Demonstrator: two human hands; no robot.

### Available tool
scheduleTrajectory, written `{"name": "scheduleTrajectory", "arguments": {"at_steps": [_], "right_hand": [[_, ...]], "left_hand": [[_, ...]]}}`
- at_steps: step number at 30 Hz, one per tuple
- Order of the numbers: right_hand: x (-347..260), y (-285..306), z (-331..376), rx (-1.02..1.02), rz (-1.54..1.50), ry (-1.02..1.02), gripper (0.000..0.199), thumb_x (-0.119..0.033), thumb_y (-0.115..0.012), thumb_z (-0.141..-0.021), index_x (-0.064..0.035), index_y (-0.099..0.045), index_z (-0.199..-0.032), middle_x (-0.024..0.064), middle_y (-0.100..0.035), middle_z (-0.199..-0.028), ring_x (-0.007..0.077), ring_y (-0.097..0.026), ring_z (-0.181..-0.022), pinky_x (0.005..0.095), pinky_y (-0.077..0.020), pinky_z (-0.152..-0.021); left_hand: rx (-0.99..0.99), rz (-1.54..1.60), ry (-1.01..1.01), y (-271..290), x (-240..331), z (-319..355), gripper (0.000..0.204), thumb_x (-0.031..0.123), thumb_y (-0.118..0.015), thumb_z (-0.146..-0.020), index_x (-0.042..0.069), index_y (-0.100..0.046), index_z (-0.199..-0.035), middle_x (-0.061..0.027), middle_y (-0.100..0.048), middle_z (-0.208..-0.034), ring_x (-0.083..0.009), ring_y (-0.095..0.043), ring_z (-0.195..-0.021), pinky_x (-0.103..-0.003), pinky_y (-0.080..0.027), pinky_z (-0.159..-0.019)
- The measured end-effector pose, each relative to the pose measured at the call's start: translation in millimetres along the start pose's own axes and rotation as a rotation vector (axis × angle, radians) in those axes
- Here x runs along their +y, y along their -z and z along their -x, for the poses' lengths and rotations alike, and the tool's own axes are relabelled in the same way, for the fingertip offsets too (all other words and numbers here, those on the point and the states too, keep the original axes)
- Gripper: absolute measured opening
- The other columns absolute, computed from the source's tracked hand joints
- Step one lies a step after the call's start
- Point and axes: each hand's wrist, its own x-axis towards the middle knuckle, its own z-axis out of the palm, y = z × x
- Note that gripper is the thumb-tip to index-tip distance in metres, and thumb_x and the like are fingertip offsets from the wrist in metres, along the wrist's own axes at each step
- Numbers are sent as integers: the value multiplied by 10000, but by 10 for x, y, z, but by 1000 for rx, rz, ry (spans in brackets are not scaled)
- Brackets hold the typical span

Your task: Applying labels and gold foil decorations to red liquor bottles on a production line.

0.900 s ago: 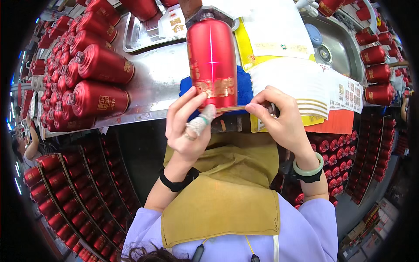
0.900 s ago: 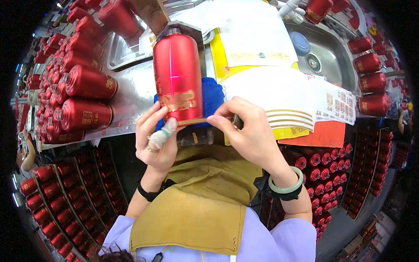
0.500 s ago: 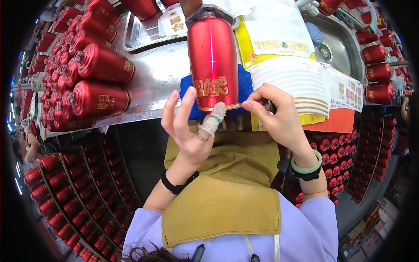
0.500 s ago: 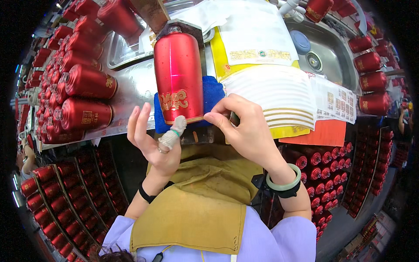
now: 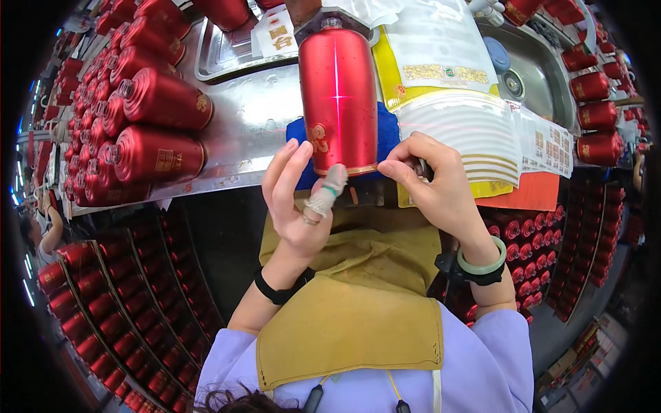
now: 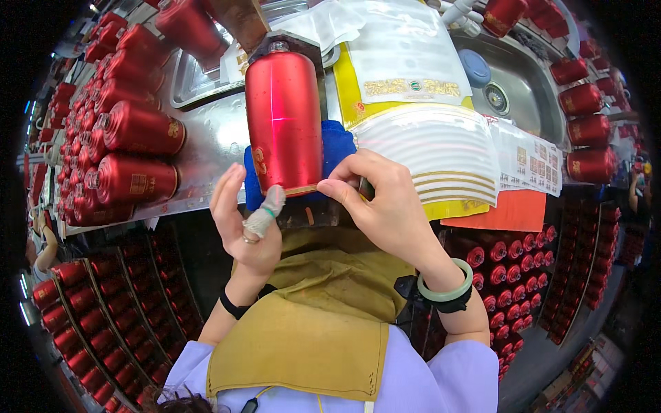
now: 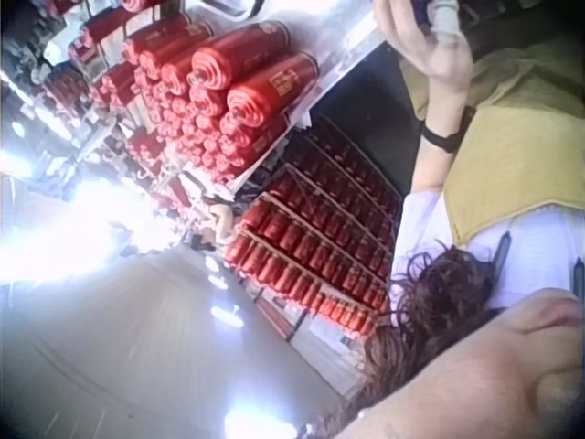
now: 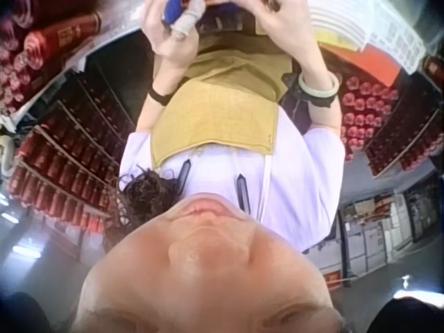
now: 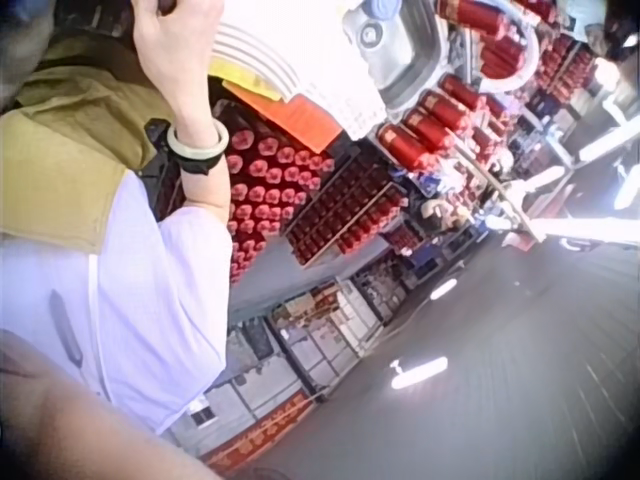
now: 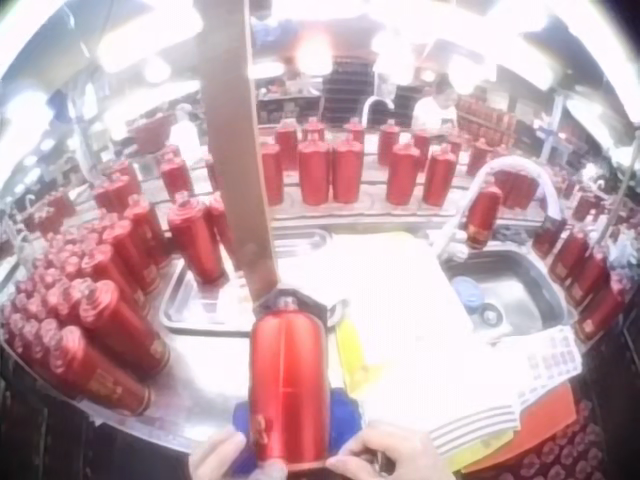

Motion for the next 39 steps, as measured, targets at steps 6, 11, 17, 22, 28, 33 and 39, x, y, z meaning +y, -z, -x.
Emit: {"name": "scheduleTrajectory", "arguments": {"at_steps": [6, 11, 17, 22, 28, 33, 39], "right_hand": [[-32, 34, 14, -5, 6, -9, 158, -118, -767, -903, 19, -695, -870, 77, -628, -765, 151, -536, -653, 309, -433, -622], [-78, 4, 2, -31, -14, 14, 201, -147, -776, -910, 24, -677, -870, 93, -621, -755, 167, -520, -598, 324, -431, -582], [-90, 7, -9, -29, 3, 19, 195, -141, -777, -908, 23, -677, -875, 90, -609, -753, 164, -516, -598, 324, -425, -579], [-123, 53, 27, -34, -44, -1, 185, -134, -775, -906, 21, -678, -876, 91, -609, -757, 166, -521, -604, 321, -427, -582], [-122, 1, -2, -16, 5, -16, 185, -138, -782, -898, 15, -681, -873, 101, -611, -757, 184, -540, -610, 328, -435, -587], [-93, -77, -19, 7, -7, 40, 184, -136, -780, -896, 15, -680, -865, 110, -607, -751, 213, -545, -602, 348, -442, -588], [-69, -17, -16, -10, 48, 80, 189, -138, -780, -891, 18, -679, -855, 109, -615, -746, 212, -563, -608, 352, -453, -592]], "left_hand": [[-67, 79, -43, -57, 8, -128, 235, -29, -809, -823, -10, -715, -1038, -146, -708, -1191, -368, -677, -1112, -372, -625, -883], [12, 305, 264, -43, -72, 76, 375, -102, -776, -838, -69, -658, -1193, -199, -674, -1246, -320, -676, -1155, -387, -584, -970], [49, 122, 53, -92, -92, 142, 519, -126, -718, -874, -103, -520, -1354, -226, -582, -1321, -366, -614, -1231, -449, -538, -1065], [91, 95, 99, -79, 54, 30, 545, -140, -740, -829, -93, -549, -1337, -212, -591, -1311, -360, -594, -1258, -472, -505, -1090], [-34, 186, 87, -58, 26, 1, 419, -167, -731, -832, -72, -648, -1232, -171, -642, -1229, -299, -653, -1174, -383, -582, -998], [-49, 239, 154, -41, 15, 21, 430, -147, -744, -843, -83, -623, -1252, -178, -619, -1275, -297, -638, -1212, -395, -557, -1035], [-26, 33, 41, -48, 99, -48, 360, -76, -785, -843, -68, -665, -1182, -146, -677, -1212, -322, -661, -1131, -433, -553, -950]]}}
